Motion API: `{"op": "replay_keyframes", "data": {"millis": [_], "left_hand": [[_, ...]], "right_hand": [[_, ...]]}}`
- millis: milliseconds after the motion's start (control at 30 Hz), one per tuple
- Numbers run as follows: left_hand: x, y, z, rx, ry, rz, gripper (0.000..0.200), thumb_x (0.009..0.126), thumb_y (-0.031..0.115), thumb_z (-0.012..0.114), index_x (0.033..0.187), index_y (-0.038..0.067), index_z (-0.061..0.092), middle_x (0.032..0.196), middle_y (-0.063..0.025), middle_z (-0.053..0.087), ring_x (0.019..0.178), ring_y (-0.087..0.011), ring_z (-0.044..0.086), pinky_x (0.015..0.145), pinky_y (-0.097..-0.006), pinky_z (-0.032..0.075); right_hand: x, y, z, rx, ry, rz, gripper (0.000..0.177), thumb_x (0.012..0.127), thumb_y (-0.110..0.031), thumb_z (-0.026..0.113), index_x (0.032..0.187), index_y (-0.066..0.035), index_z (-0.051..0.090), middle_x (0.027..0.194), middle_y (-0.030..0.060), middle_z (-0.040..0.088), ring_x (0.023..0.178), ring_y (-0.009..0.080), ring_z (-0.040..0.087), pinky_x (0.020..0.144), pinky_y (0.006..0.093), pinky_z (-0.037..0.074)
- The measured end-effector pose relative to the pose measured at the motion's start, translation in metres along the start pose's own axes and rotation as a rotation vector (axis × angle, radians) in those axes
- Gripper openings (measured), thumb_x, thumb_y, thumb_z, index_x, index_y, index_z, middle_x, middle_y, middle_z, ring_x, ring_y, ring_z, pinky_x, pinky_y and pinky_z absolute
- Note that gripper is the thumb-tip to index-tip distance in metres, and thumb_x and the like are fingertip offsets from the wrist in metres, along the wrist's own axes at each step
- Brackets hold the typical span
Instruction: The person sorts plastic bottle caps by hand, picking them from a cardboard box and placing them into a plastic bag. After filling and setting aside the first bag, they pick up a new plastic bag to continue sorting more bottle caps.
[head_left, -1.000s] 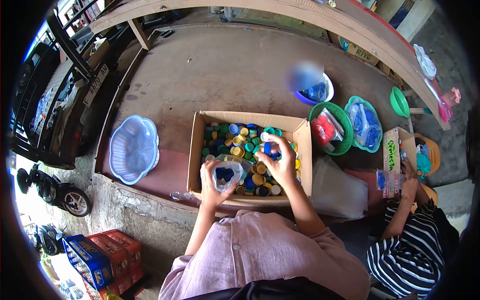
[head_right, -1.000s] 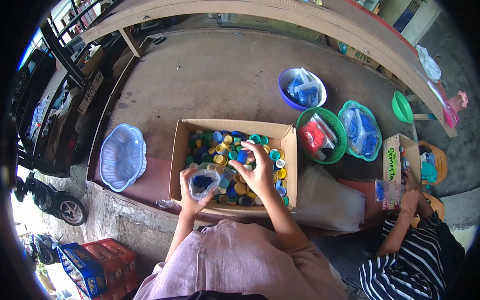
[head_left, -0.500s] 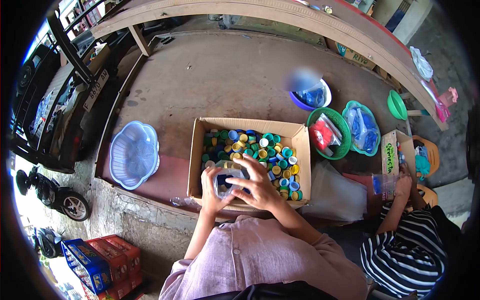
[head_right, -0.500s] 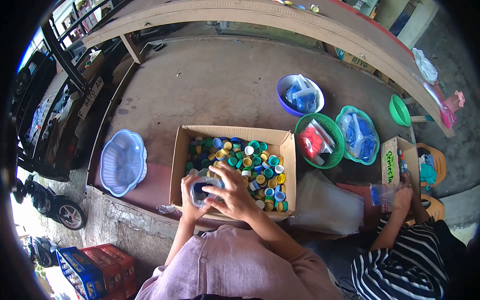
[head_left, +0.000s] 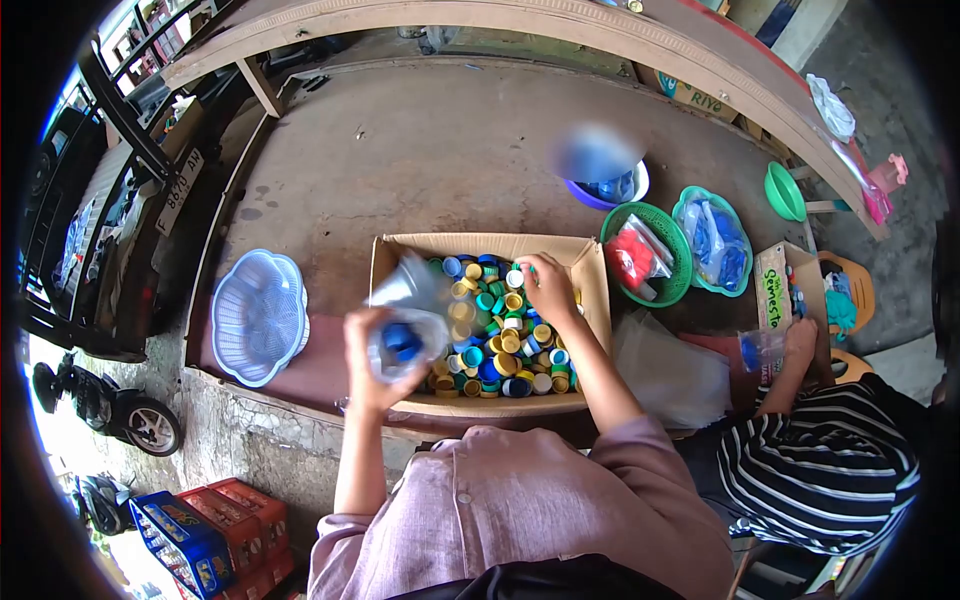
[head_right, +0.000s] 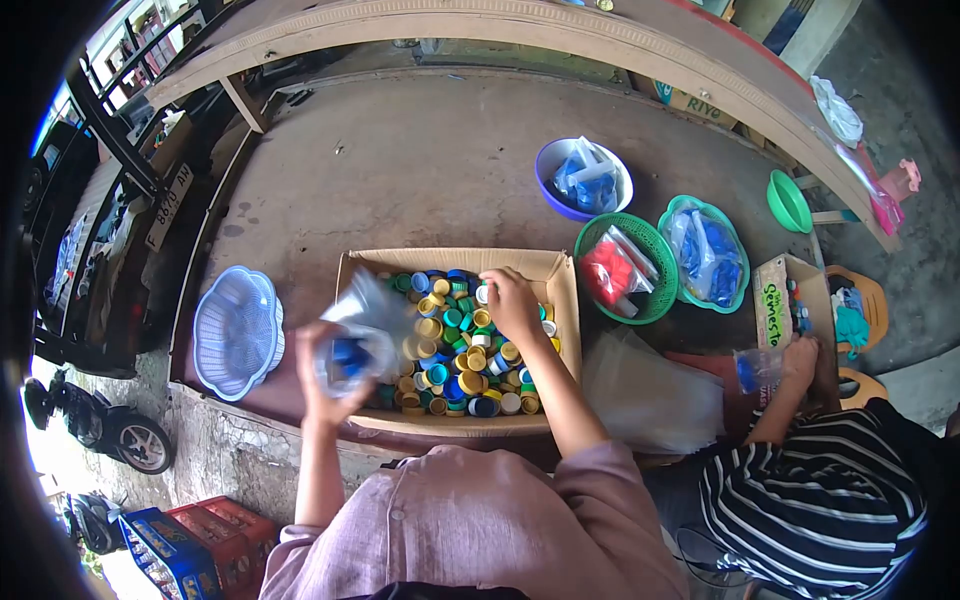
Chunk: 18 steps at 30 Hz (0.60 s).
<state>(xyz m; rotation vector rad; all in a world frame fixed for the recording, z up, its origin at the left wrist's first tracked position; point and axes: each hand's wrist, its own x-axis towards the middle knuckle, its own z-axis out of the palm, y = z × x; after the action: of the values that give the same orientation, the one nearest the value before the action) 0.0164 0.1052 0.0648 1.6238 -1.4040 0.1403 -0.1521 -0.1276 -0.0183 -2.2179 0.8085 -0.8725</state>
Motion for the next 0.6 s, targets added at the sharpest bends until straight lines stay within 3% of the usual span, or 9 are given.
{"op": "replay_keyframes", "data": {"millis": [67, 133, 200, 333, 467, 533, 600], "left_hand": [[-0.029, -0.009, 0.028, -0.251, 0.023, -0.236, 0.065, 0.057, 0.028, 0.073, 0.108, 0.002, 0.043, 0.094, -0.0149, 0.047, 0.086, -0.0285, 0.051, 0.076, -0.0378, 0.043], [-0.039, -0.009, 0.034, -0.185, 0.042, -0.176, 0.070, 0.056, 0.036, 0.073, 0.108, 0.001, 0.042, 0.095, -0.0140, 0.046, 0.086, -0.0274, 0.051, 0.075, -0.0369, 0.042], [-0.040, -0.001, 0.032, -0.103, -0.019, -0.186, 0.066, 0.056, 0.027, 0.074, 0.110, 0.003, 0.042, 0.100, -0.0167, 0.047, 0.093, -0.0319, 0.046, 0.082, -0.0400, 0.038], [-0.054, -0.005, 0.041, -0.104, 0.002, -0.199, 0.065, 0.057, 0.025, 0.074, 0.110, 0.003, 0.042, 0.101, -0.0164, 0.046, 0.096, -0.0324, 0.045, 0.084, -0.0410, 0.036], [-0.059, -0.007, 0.048, 0.069, -0.101, -0.145, 0.063, 0.057, 0.023, 0.073, 0.109, 0.003, 0.043, 0.100, -0.0147, 0.048, 0.094, -0.0320, 0.046, 0.084, -0.0425, 0.035], [-0.061, -0.009, 0.050, 0.064, -0.078, -0.154, 0.061, 0.058, 0.025, 0.073, 0.107, 0.003, 0.044, 0.098, -0.0160, 0.046, 0.093, -0.0331, 0.046, 0.081, -0.0408, 0.038], [-0.059, -0.008, 0.050, 0.044, -0.078, -0.182, 0.064, 0.056, 0.024, 0.074, 0.109, 0.003, 0.044, 0.100, -0.0140, 0.049, 0.093, -0.0321, 0.046, 0.084, -0.0424, 0.035]], "right_hand": [[0.004, 0.012, 0.014, -0.172, -0.129, -0.076, 0.018, 0.076, -0.003, 0.051, 0.092, -0.003, 0.059, 0.087, 0.0121, 0.060, 0.086, 0.0300, 0.057, 0.074, 0.0383, 0.046], [0.004, 0.021, 0.028, -0.205, -0.163, -0.045, 0.021, 0.073, -0.005, 0.053, 0.093, -0.002, 0.060, 0.089, 0.0118, 0.060, 0.087, 0.0294, 0.056, 0.074, 0.0383, 0.047], [0.005, 0.025, 0.035, -0.337, -0.200, -0.056, 0.026, 0.071, -0.008, 0.057, 0.097, -0.003, 0.059, 0.092, 0.0112, 0.059, 0.088, 0.0287, 0.056, 0.074, 0.0380, 0.047], [0.011, 0.016, 0.039, -0.538, -0.307, 0.041, 0.034, 0.068, -0.013, 0.065, 0.100, -0.006, 0.057, 0.096, 0.0112, 0.057, 0.091, 0.0251, 0.056, 0.073, 0.0366, 0.047], [0.006, 0.019, 0.042, -0.432, -0.181, 0.034, 0.026, 0.063, -0.007, 0.064, 0.089, -0.005, 0.059, 0.089, 0.0089, 0.059, 0.085, 0.0259, 0.057, 0.071, 0.0377, 0.047], [0.002, 0.026, 0.039, -0.187, -0.087, 0.081, 0.020, 0.063, -0.004, 0.062, 0.083, -0.005, 0.058, 0.079, 0.0075, 0.060, 0.078, 0.0254, 0.058, 0.069, 0.0384, 0.047], [0.001, 0.035, 0.035, -0.182, -0.077, 0.082, 0.025, 0.063, -0.005, 0.061, 0.088, -0.005, 0.059, 0.072, 0.0082, 0.061, 0.072, 0.0255, 0.059, 0.064, 0.0387, 0.046]]}}
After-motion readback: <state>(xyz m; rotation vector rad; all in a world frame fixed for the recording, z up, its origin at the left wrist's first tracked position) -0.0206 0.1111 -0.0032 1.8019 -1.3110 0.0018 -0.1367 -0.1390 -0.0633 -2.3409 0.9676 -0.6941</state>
